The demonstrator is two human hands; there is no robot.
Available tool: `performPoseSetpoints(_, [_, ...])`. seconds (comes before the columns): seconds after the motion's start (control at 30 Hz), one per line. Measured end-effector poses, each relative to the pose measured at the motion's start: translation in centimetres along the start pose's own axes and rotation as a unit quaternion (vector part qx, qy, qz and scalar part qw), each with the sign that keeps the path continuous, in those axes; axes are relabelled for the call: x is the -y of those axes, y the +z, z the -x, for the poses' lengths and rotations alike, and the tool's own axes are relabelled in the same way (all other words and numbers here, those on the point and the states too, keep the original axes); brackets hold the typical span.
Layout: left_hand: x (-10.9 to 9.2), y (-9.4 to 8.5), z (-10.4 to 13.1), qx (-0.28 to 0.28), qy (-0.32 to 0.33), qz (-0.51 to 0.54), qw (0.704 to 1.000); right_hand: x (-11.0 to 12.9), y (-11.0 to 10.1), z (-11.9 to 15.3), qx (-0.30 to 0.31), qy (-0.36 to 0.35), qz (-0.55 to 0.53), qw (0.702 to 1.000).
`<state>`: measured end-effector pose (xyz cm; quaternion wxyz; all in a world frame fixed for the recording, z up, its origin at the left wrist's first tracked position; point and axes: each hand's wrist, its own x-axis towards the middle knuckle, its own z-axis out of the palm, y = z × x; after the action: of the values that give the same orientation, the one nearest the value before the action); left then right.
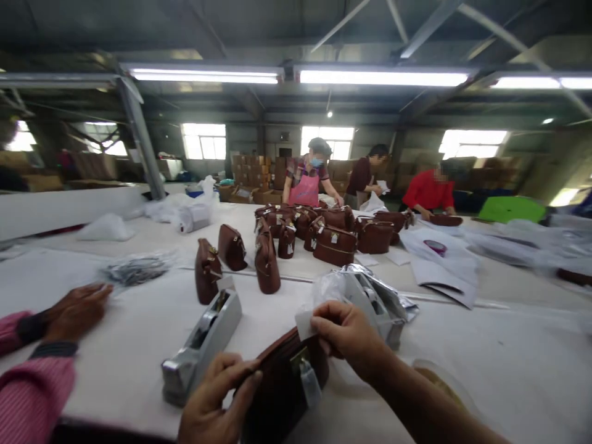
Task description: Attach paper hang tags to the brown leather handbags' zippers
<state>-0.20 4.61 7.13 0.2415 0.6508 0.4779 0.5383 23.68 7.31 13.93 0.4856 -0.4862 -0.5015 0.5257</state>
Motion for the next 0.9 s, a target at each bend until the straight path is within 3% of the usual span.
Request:
performPoseSetpoints(0.13, [-0.8,-0.1,0.0,0.018,-0.028,0.037,0.999,0.2,4.7,1.3,0.011,-0.017,0.022,1.000])
performPoseSetpoints(0.3, [-1.2,0.0,0.0,0.029,-0.052,0.057,0.997,-0.3,7.5,2.0,0.010,-0.020,0.034,0.999])
performPoseSetpoints(0.53, [-0.4,0.1,0.5,0.029,-0.038,0.100,0.994,-1.7,7.0,2.0,-0.058,-0.109,0.145,0.982])
performPoseSetpoints(0.67, [-0.2,0.1,0.7,0.015,-0.023,0.110,0.994,-2.5,7.0,2.1,-0.032,-0.102,0.187,0.977])
performPoseSetpoints(0.8, [-0.5,0.0,0.7,0.012,-0.010,0.104,0.994,-2.5,7.6,2.1,0.000,-0.144,0.238,0.961])
performPoseSetpoints(0.9, [-0.5,0.0,0.8,0.005,-0.015,0.091,0.996,-2.2,7.6,2.1,0.027,-0.143,0.224,0.964])
